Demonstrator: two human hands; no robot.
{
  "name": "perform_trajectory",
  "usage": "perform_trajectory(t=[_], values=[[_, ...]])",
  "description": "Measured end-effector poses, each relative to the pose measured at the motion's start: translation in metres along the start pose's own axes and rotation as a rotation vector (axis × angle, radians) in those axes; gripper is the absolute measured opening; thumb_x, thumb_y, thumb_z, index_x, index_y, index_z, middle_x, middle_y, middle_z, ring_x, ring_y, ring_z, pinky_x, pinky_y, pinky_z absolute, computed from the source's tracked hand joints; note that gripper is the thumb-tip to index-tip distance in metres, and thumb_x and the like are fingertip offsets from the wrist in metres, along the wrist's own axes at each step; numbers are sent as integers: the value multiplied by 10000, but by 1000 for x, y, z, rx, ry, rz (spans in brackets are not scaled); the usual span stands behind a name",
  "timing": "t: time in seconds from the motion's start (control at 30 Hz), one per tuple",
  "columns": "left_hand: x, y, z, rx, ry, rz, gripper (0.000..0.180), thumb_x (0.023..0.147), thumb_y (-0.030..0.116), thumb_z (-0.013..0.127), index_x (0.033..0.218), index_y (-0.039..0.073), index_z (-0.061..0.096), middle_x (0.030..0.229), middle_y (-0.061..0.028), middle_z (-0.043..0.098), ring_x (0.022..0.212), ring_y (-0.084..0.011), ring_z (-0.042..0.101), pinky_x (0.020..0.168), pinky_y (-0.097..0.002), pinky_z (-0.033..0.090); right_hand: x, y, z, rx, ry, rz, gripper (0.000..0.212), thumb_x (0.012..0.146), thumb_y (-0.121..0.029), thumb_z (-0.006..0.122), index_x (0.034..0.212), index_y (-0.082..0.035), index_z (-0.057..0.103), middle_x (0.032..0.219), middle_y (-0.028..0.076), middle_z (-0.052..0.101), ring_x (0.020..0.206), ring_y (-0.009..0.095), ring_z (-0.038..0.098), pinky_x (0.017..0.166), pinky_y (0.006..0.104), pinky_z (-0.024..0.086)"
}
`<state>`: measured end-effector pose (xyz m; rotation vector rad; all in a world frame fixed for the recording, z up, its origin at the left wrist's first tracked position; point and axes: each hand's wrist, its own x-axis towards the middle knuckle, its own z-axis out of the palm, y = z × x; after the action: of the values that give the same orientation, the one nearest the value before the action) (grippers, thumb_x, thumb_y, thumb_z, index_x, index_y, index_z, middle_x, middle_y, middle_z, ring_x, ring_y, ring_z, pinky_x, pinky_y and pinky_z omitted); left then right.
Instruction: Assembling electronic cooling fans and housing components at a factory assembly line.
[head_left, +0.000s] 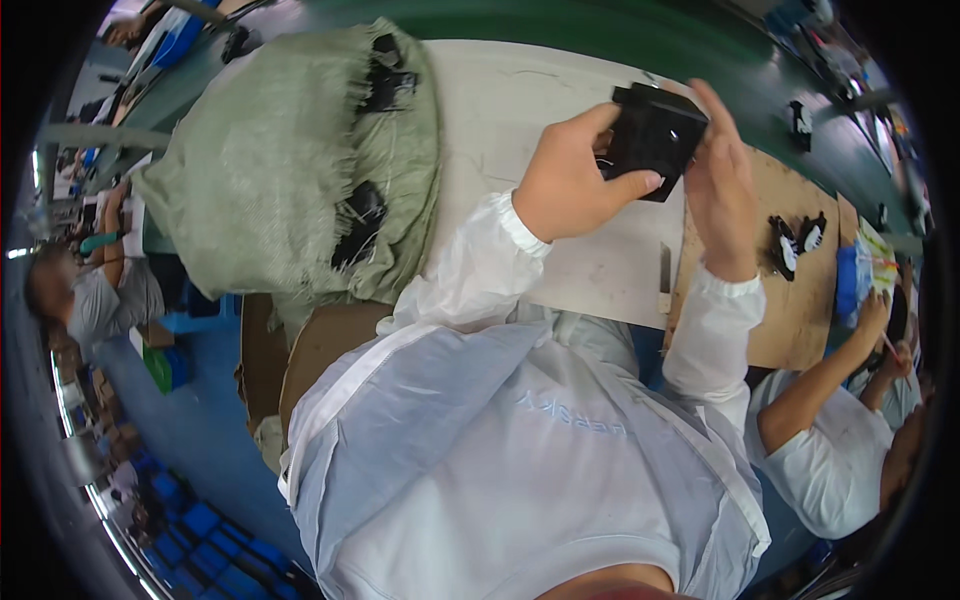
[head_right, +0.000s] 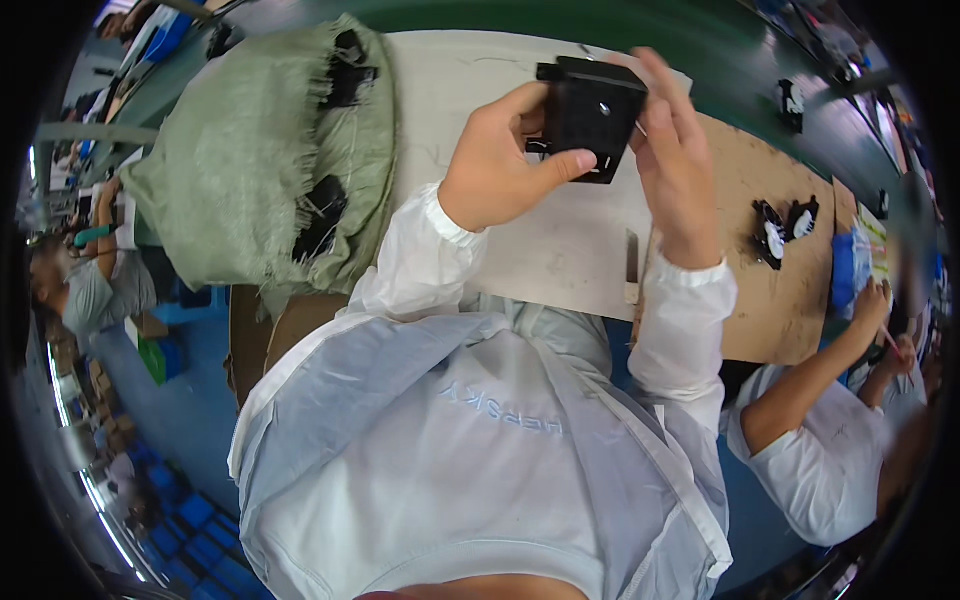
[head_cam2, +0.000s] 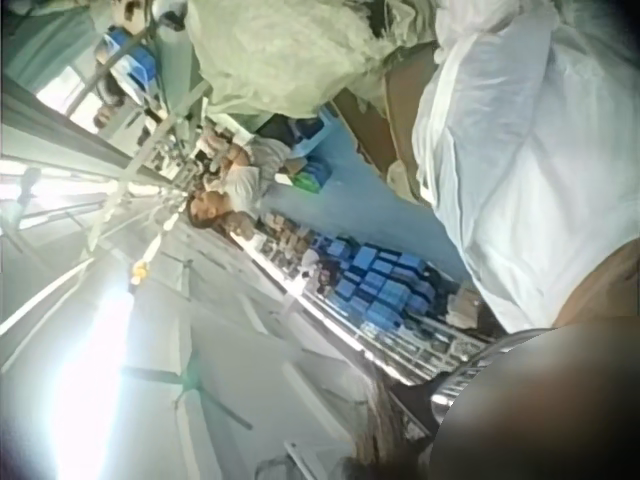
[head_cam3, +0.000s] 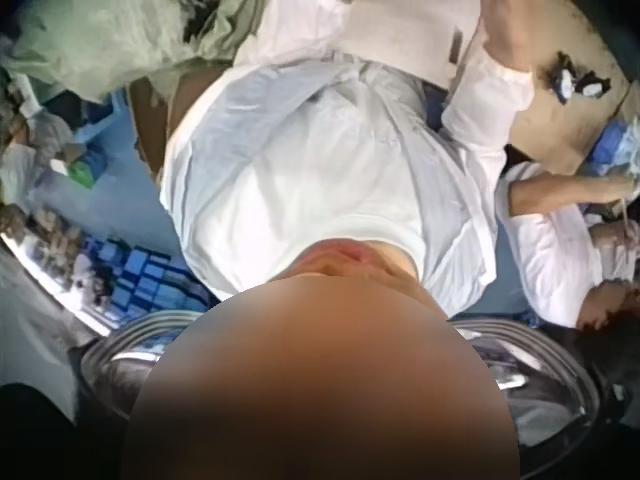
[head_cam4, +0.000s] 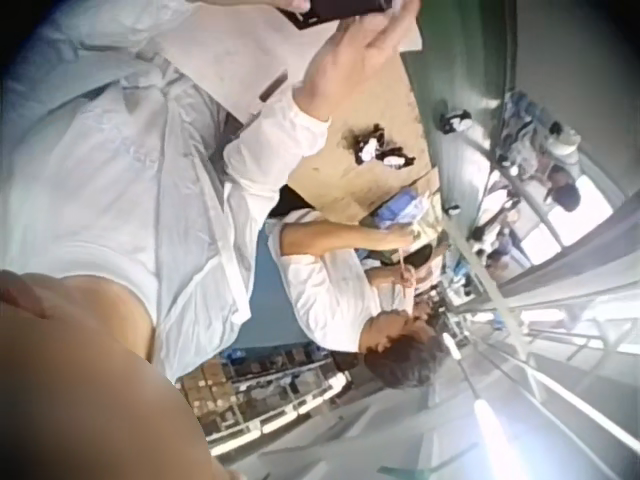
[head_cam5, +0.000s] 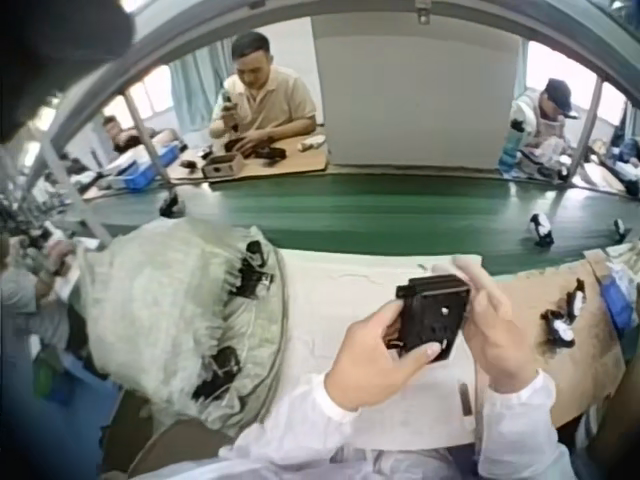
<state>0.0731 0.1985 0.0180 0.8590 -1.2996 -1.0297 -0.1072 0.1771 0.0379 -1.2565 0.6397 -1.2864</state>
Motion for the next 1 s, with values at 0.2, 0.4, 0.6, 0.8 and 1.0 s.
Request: perform_trajectory(t=[0.2,0.4,0.6,0.8,1.0], values=[[-14,8,-42,-30,61,-34,460,704,-35,738,1139,-89,598,989,-196,699,787,-243,687,745,-300,559,50,18,19,82,-237,286,432,986,-265,625,1296,35,596,1167,126,659,1000,202,624,942,314,490],[2,10,-97,543,226,-264,471,787,62,714,1213,-85,578,1069,-226,678,882,-322,693,821,-362,555,125,69,35,85,-171,377,366,998,-242,594,1223,42,643,1155,140,666,1007,185,620,923,297,490],[49,-35,-209,1870,42,-115,484,779,41,671,1244,173,633,1207,-90,631,1067,-328,595,909,-434,473,196,82,2,-111,141,423,268,982,-181,575,1136,12,678,1149,134,675,1004,208,651,906,307,508],[71,-35,-228,1818,-292,27,567,659,102,787,1199,117,618,1071,-102,696,974,-334,650,828,-441,510,205,86,-40,-798,343,447,240,968,-146,562,1121,-4,679,1161,129,676,1011,225,666,896,313,522],[54,50,-62,1370,-183,487,690,637,-18,777,1295,64,582,1237,-114,596,1068,-340,598,912,-429,501,69,15,7,51,-216,610,736,983,-620,460,1339,17,555,1253,202,617,1005,301,661,834,358,555]])
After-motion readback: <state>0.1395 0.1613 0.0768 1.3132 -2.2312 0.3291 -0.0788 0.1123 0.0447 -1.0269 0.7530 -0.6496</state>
